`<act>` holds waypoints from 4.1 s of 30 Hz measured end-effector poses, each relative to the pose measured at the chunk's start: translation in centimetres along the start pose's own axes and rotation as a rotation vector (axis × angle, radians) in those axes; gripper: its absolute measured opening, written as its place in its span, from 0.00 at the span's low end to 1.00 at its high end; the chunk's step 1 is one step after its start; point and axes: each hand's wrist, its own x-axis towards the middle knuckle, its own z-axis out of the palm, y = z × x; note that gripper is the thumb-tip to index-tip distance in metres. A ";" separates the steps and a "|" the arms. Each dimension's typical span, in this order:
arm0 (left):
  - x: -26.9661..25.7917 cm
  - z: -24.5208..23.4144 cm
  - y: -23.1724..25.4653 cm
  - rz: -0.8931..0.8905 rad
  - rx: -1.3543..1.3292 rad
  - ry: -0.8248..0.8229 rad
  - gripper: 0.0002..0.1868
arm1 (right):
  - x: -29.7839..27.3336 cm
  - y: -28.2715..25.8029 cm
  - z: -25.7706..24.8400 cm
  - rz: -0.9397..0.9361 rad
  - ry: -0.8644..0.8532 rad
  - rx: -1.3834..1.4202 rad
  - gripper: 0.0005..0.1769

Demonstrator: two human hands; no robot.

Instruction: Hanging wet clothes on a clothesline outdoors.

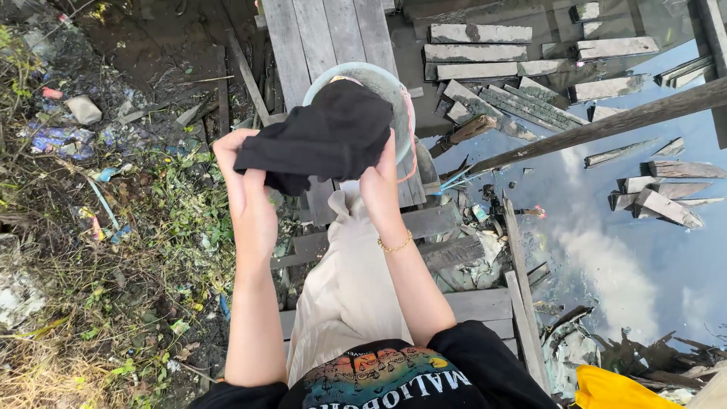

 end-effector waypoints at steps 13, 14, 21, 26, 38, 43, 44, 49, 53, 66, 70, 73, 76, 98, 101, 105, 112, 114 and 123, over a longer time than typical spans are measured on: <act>-6.3 -13.5 -14.7 -0.147 -0.377 -0.058 0.30 | -12.8 -9.4 4.2 0.176 -0.498 0.633 0.45; -7.1 -13.2 -13.4 -0.195 -0.430 -0.055 0.31 | -13.4 -9.6 4.2 0.193 -0.492 0.652 0.49; -12.3 -10.4 -3.6 -0.101 -0.306 -0.081 0.30 | -19.9 -11.1 3.9 0.221 -0.448 0.674 0.58; -18.0 -12.3 -3.6 -0.025 -0.141 -0.128 0.30 | -26.0 -13.0 3.0 0.166 -0.422 0.633 0.57; -26.6 -13.2 -5.1 0.223 0.241 -0.303 0.30 | -37.3 -16.8 -2.1 -0.036 -0.223 0.410 0.52; -27.6 -10.8 -3.7 0.355 0.388 -0.400 0.31 | -39.7 -16.8 -4.4 -0.043 -0.126 0.421 0.51; -28.5 -10.2 -2.4 0.383 0.416 -0.419 0.31 | -40.1 -16.8 -4.8 -0.033 -0.101 0.416 0.50; -32.4 -7.5 2.7 0.409 0.342 -0.604 0.30 | -42.1 -17.7 -7.7 -0.030 0.034 0.385 0.49; -33.4 -4.5 3.2 0.363 0.383 -0.714 0.27 | -43.2 -19.6 -10.5 -0.012 0.144 0.447 0.48; -43.5 6.5 2.7 0.262 0.294 -0.889 0.15 | -54.8 -20.6 -21.4 0.173 0.476 0.101 0.42; -47.0 8.2 0.6 0.229 0.276 -0.969 0.15 | -59.0 -20.9 -23.1 0.203 0.509 0.116 0.43; -50.1 9.0 0.2 0.382 0.127 -1.075 0.14 | -62.1 -21.6 -23.8 0.233 0.502 0.099 0.46; -53.0 10.3 0.1 0.388 0.035 -1.161 0.14 | -65.4 -20.4 -25.0 0.228 0.475 0.096 0.41; -60.7 14.7 -2.4 -0.124 -0.136 -1.812 0.24 | -75.2 -23.6 -22.0 0.278 0.901 -0.367 0.37; -60.7 14.5 -1.7 -0.034 -0.133 -1.939 0.22 | -74.5 -23.5 -20.6 0.002 1.113 -0.210 0.24; -60.5 14.2 -0.8 0.032 -0.108 -2.011 0.21 | -73.9 -24.3 -18.8 -0.284 1.308 0.091 0.08; -59.7 14.2 -0.1 0.273 -0.023 -2.063 0.18 | -75.2 -23.8 -16.6 -0.420 1.572 -0.011 0.09; -59.8 14.4 -0.4 0.401 0.031 -2.069 0.14 | -76.9 -22.9 -16.0 -0.462 1.682 -0.094 0.08; -63.9 14.1 0.7 0.562 0.050 -2.167 0.11 | -80.3 -24.0 -12.9 -0.583 1.899 -0.017 0.07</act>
